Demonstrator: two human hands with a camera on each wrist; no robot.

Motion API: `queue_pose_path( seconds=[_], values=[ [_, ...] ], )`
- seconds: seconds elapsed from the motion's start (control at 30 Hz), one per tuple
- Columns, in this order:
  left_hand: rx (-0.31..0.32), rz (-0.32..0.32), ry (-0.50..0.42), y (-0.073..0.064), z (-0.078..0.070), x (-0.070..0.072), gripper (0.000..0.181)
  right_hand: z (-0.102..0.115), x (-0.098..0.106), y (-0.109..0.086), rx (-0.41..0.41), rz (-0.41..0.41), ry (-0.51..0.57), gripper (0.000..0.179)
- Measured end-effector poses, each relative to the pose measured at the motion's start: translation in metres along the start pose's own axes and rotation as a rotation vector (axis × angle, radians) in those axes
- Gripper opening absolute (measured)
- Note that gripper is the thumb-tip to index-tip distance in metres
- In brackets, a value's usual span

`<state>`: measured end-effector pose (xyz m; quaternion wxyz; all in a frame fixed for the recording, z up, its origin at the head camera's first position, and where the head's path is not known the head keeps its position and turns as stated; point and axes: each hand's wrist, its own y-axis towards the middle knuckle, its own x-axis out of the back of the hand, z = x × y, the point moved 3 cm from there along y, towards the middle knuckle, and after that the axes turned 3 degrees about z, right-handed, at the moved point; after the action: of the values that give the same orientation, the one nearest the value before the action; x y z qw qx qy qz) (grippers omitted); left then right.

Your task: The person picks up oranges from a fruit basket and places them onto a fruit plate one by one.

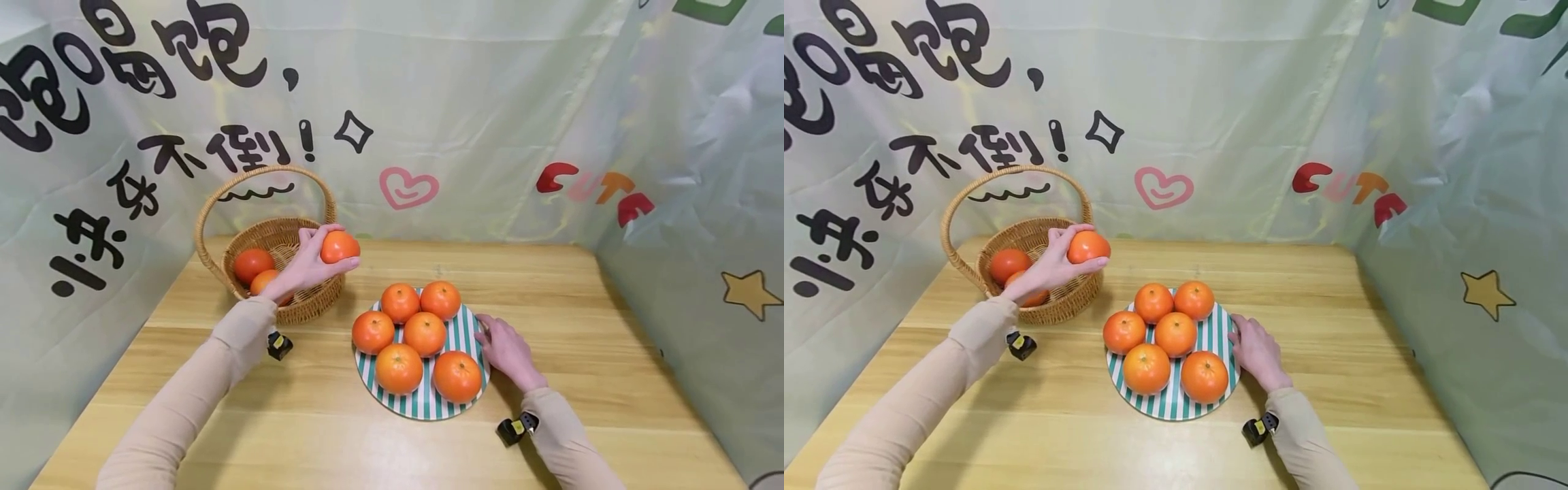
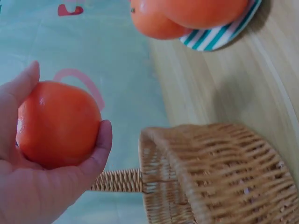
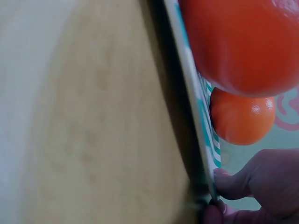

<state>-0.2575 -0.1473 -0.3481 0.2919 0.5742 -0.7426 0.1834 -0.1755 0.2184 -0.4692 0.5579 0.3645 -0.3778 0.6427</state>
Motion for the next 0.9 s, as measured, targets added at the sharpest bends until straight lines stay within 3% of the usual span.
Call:
queue_pose_path(
  seconds=[0.3, 0.67, 0.9],
  values=[
    [-0.103, 0.069, -0.011, 0.003, -0.025, -0.027, 0.063, 0.000, 0.003, 0.000, -0.001, 0.025, 0.056, 0.045],
    [-0.210, 0.180, 0.063, 0.005, -0.066, -0.069, 0.072, -0.005, 0.002, 0.001, -0.017, 0.045, 0.080, 0.044],
    [-0.326, 0.317, 0.060, 0.006, -0.089, -0.099, 0.070, -0.004, 0.005, 0.002, -0.019, 0.082, 0.120, 0.046]
  ],
)
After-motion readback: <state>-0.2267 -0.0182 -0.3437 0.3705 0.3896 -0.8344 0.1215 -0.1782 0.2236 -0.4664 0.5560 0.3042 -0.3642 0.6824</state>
